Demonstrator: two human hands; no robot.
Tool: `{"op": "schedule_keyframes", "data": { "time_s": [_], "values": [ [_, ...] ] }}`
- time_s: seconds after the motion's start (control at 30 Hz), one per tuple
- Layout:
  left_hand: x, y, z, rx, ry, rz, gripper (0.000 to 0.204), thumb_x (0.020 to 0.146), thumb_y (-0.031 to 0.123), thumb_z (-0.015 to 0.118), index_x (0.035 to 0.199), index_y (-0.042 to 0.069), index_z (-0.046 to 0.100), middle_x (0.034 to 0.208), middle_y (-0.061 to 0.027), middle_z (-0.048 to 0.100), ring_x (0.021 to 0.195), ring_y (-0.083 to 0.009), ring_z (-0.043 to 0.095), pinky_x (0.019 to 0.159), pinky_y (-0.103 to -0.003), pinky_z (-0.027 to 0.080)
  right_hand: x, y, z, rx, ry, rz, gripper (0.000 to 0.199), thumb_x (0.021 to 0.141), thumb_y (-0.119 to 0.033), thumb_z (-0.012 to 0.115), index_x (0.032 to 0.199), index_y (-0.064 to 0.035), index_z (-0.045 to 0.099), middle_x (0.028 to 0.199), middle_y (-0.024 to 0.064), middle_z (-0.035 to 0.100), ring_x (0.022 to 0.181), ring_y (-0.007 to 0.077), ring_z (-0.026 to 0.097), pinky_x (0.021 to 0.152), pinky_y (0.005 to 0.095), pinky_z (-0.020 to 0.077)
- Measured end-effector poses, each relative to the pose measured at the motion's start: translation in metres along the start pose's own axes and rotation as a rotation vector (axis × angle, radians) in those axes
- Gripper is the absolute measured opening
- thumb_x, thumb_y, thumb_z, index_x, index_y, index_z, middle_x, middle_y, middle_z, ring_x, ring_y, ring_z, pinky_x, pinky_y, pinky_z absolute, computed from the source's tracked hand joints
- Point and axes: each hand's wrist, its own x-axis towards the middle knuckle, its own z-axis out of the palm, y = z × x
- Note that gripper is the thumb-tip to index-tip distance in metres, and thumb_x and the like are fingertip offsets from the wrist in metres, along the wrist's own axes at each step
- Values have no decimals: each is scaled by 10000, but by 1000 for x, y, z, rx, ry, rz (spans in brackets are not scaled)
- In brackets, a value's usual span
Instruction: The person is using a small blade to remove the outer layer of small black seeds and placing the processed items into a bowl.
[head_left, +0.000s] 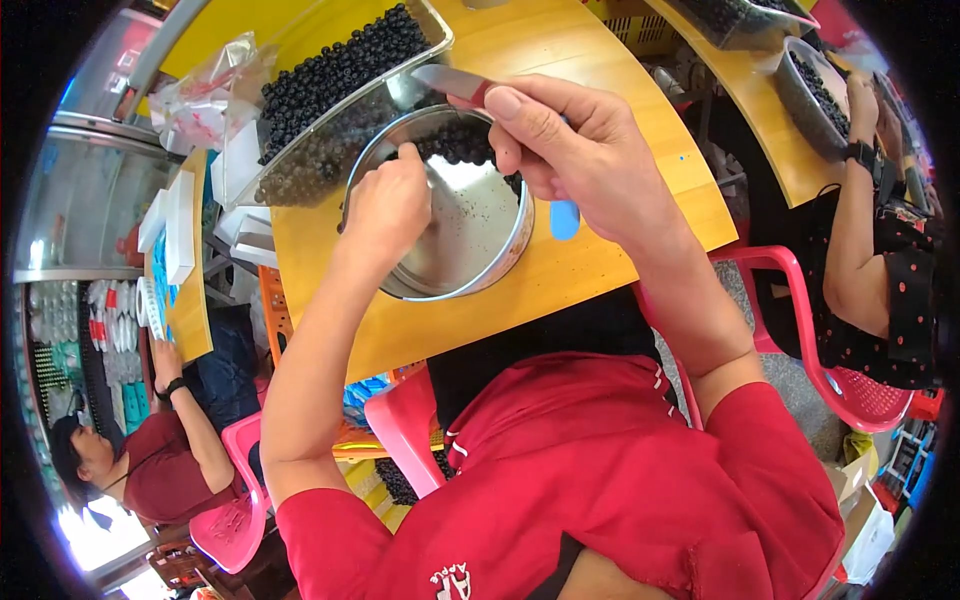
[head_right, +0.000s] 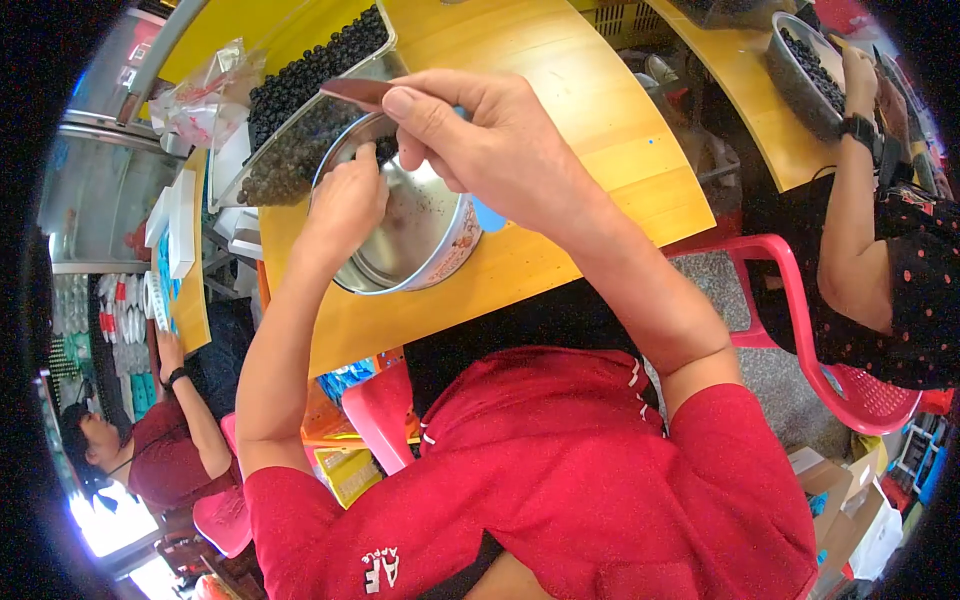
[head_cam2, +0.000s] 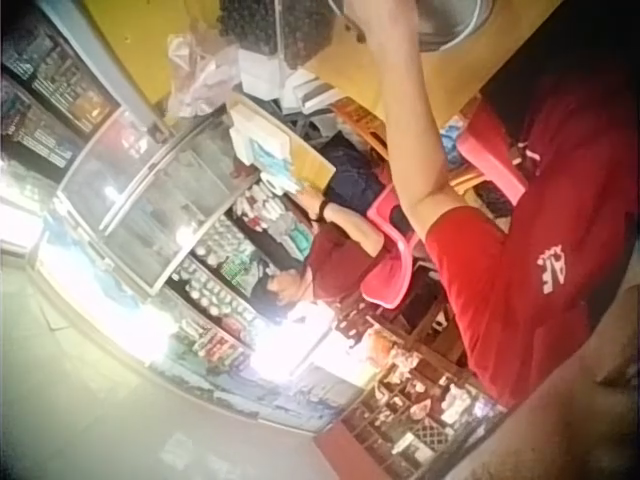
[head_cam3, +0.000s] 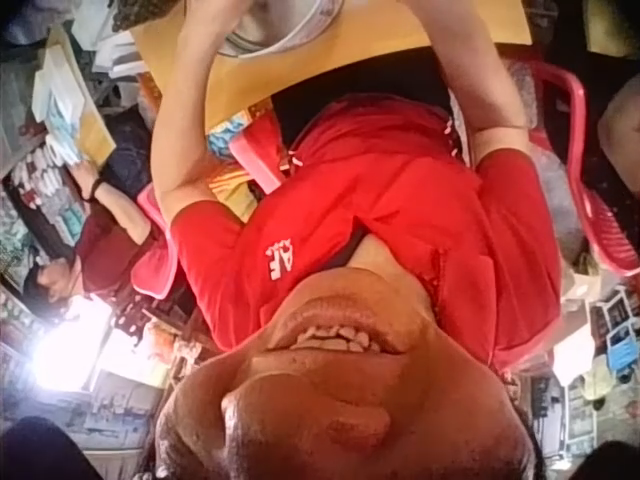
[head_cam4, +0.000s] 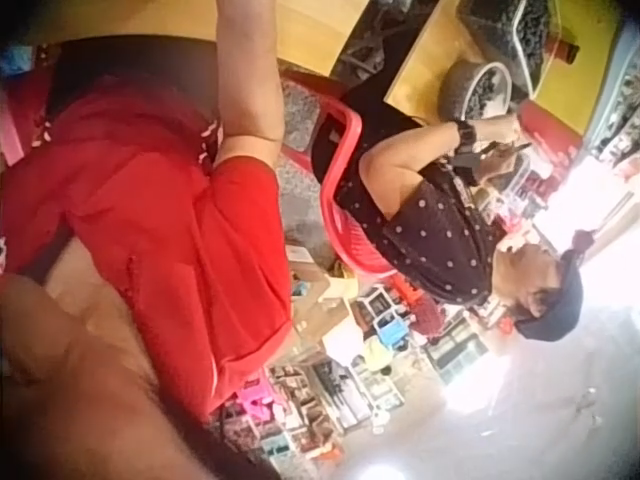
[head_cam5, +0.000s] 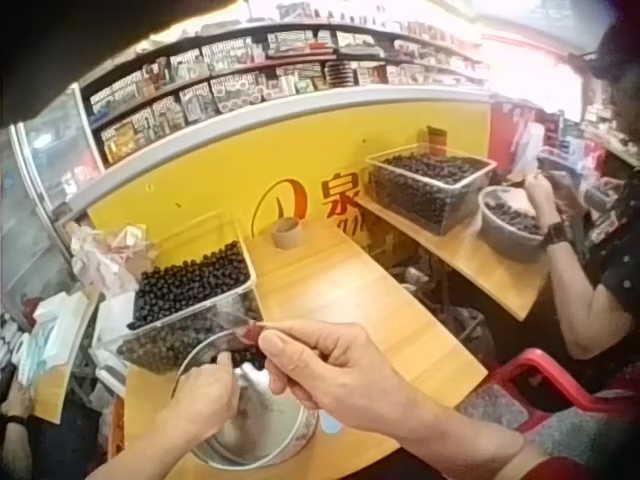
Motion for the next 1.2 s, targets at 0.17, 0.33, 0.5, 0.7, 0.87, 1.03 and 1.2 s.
{"op": "schedule_keyframes", "data": {
  "time_s": [0.17, 0.33, 0.5, 0.7, 0.87, 1.03, 1.2],
  "values": [
    [3, -9, -1, -370, -32, -50, 299, 857, 133, 499, 1081, -65, 503, 897, -299, 638, 890, -441, 623, 809, -494, 485, -2, -1, -2, -63, -22, 9, 280, 970, -215, 545, 1129, -10, 648, 690, 4, 569, 493, 7, 371, 435, 181, 284],
    [-10, -14, -11, -219, 118, 15, 364, 857, 133, 526, 1157, -70, 494, 882, -303, 637, 886, -430, 625, 813, -485, 479, -2, -1, -2, -89, -11, -1, 281, 973, -219, 539, 1131, -15, 649, 688, 1, 566, 497, 8, 369, 439, 180, 286],
    [-6, -4, -4, 38, -57, -59, 344, 849, 113, 516, 1138, -72, 500, 878, -308, 633, 896, -429, 623, 816, -487, 478, -4, -1, -1, -94, -50, 6, 283, 975, -224, 534, 1133, -20, 650, 685, -4, 561, 502, 7, 368, 441, 179, 281],
    [0, -7, -12, -431, 4, 9, 223, 848, 118, 539, 1014, -26, 579, 855, -232, 658, 826, -378, 635, 757, -418, 490, -5, 0, -3, -120, -52, -8, 293, 981, -235, 522, 1141, -25, 651, 679, -18, 549, 502, 6, 365, 439, 178, 272],
    [-7, -14, -32, -418, 28, 40, 165, 852, 113, 563, 957, -9, 602, 807, -223, 629, 743, -369, 606, 705, -393, 477, -3, 1, -4, -137, -73, 13, 297, 981, -236, 521, 1147, -26, 651, 676, -24, 546, 503, 4, 366, 437, 174, 264],
    [-22, -10, -43, -248, -377, 226, 201, 811, 135, 605, 948, -13, 610, 837, -238, 628, 846, -399, 612, 755, -443, 464, -3, 0, -3, -128, -53, -1, 296, 978, -237, 528, 1139, -24, 654, 680, -20, 549, 501, 0, 357, 437, 172, 259],
    [-35, -10, -22, -95, -398, 279, 241, 799, 198, 653, 971, 40, 594, 878, -158, 637, 927, -352, 579, 830, -435, 441, -3, 1, -1, -129, -45, -15, 297, 975, -239, 533, 1139, -22, 654, 681, -19, 551, 501, -1, 357, 436, 171, 259]
  ]
}}
